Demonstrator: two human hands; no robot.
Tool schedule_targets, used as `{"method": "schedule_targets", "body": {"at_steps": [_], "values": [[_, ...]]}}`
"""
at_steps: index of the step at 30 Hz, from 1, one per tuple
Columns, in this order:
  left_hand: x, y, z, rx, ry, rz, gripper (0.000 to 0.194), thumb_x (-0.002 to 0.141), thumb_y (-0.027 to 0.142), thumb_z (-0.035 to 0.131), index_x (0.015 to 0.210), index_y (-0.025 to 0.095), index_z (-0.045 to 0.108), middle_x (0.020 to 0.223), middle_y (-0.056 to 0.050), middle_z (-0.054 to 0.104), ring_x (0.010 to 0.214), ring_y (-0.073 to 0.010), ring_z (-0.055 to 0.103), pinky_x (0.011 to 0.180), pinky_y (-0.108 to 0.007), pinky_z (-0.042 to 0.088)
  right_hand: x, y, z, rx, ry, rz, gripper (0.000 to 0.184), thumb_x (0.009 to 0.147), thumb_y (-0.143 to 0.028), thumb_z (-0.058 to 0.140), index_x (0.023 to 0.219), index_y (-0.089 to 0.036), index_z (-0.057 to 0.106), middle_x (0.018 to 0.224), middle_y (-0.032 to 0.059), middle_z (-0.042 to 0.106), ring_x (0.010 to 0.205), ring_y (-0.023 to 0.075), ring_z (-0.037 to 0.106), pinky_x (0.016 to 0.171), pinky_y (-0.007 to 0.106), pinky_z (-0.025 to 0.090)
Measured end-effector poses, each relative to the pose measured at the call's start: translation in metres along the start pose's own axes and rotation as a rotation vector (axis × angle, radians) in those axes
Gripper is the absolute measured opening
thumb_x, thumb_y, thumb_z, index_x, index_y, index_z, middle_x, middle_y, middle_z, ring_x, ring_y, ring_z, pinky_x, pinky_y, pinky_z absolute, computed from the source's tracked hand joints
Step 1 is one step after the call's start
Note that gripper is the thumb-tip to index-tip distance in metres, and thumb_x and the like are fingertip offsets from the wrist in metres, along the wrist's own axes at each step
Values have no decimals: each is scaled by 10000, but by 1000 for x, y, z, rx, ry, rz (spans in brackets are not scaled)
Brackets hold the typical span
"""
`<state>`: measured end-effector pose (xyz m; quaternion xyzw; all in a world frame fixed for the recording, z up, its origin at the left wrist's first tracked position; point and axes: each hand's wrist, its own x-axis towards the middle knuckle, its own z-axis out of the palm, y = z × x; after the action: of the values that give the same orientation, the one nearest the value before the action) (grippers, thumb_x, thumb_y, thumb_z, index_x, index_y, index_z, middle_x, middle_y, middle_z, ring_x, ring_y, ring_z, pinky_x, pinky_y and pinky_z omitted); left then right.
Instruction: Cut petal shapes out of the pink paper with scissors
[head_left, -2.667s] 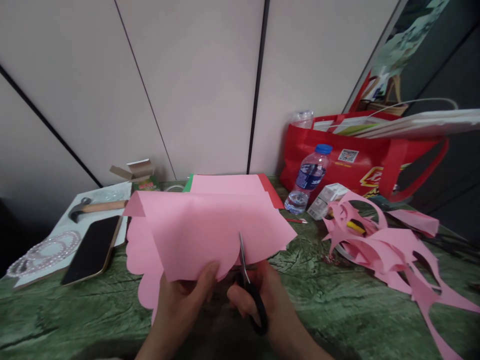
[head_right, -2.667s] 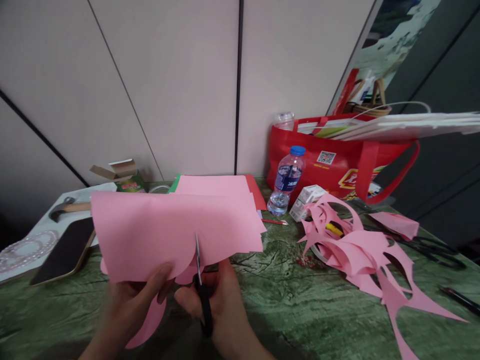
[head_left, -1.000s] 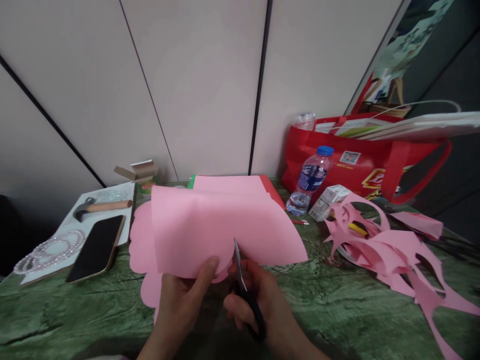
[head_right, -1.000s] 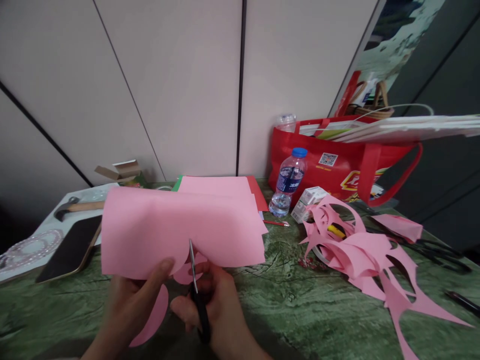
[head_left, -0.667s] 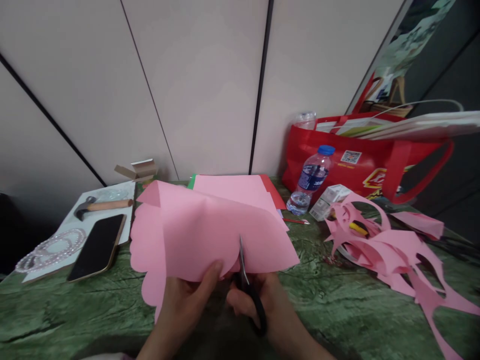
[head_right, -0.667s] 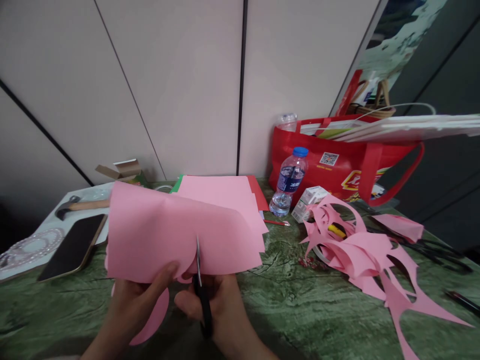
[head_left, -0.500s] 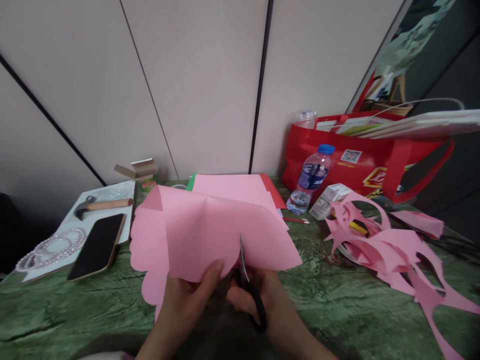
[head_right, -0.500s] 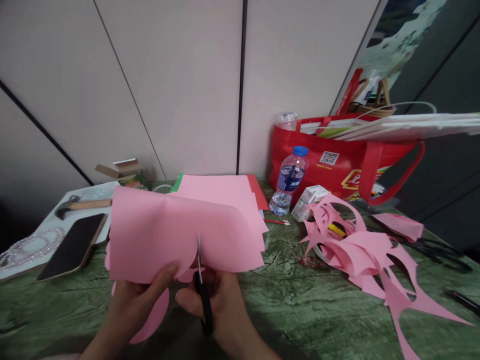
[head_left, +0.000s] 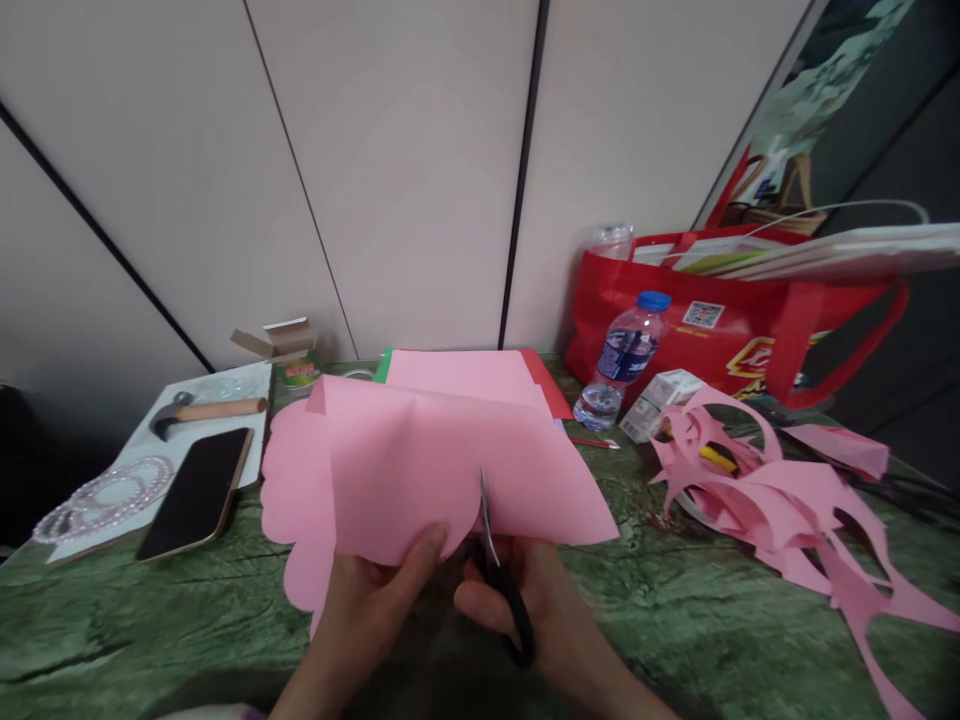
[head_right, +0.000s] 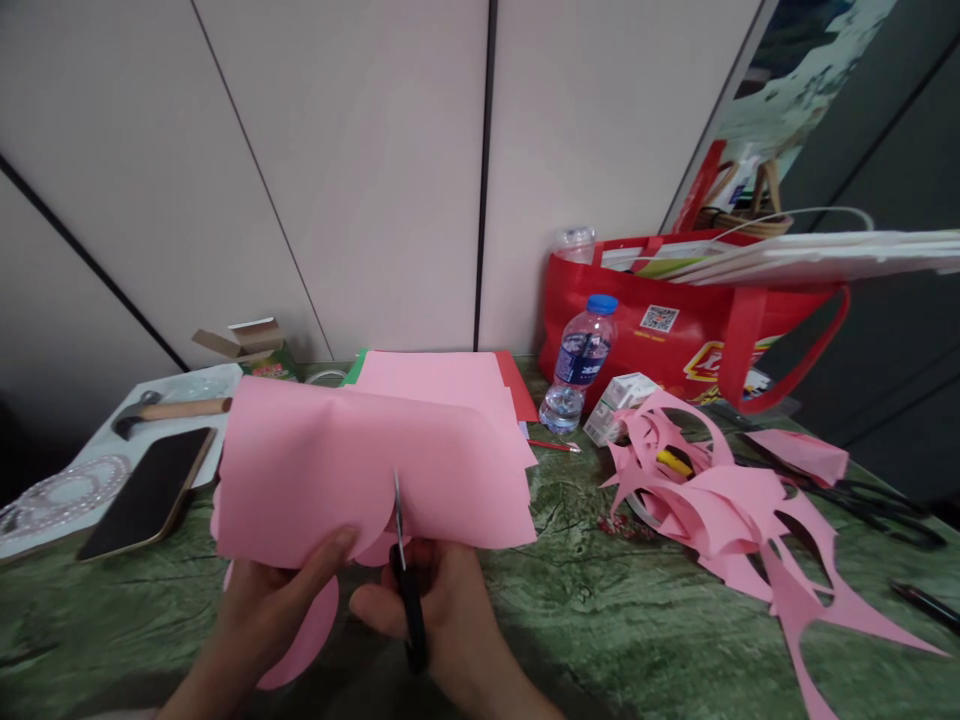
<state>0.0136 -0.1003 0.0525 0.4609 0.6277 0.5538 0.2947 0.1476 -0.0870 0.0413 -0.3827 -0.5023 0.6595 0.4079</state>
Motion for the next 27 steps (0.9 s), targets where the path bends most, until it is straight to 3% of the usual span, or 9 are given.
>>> {"method": "schedule_targets", "body": {"at_steps": [8,21,27], "values": [[-1,1,1,-34,4,-9,168,621,309,677,687,176,599,683,-16,669,688,-185,637,604,-263,520,0,-2,0,-12,23,15,415,511,-422,753,612,-197,419,527,-71,368,482,88,308,447,219,298],[0,0,-1,-5,-13,-8,171,631,329,667,658,176,597,691,-28,678,678,-191,638,602,-269,520,2,1,0,-33,48,40,314,542,-344,705,633,-197,443,507,-79,369,458,89,328,437,224,281],[0,0,-2,5,0,-7,165,608,323,683,595,180,602,567,-2,621,645,-195,627,586,-277,521,2,0,1,-34,23,54,255,570,-288,679,645,-192,454,463,-89,372,425,80,306,418,217,254]]}}
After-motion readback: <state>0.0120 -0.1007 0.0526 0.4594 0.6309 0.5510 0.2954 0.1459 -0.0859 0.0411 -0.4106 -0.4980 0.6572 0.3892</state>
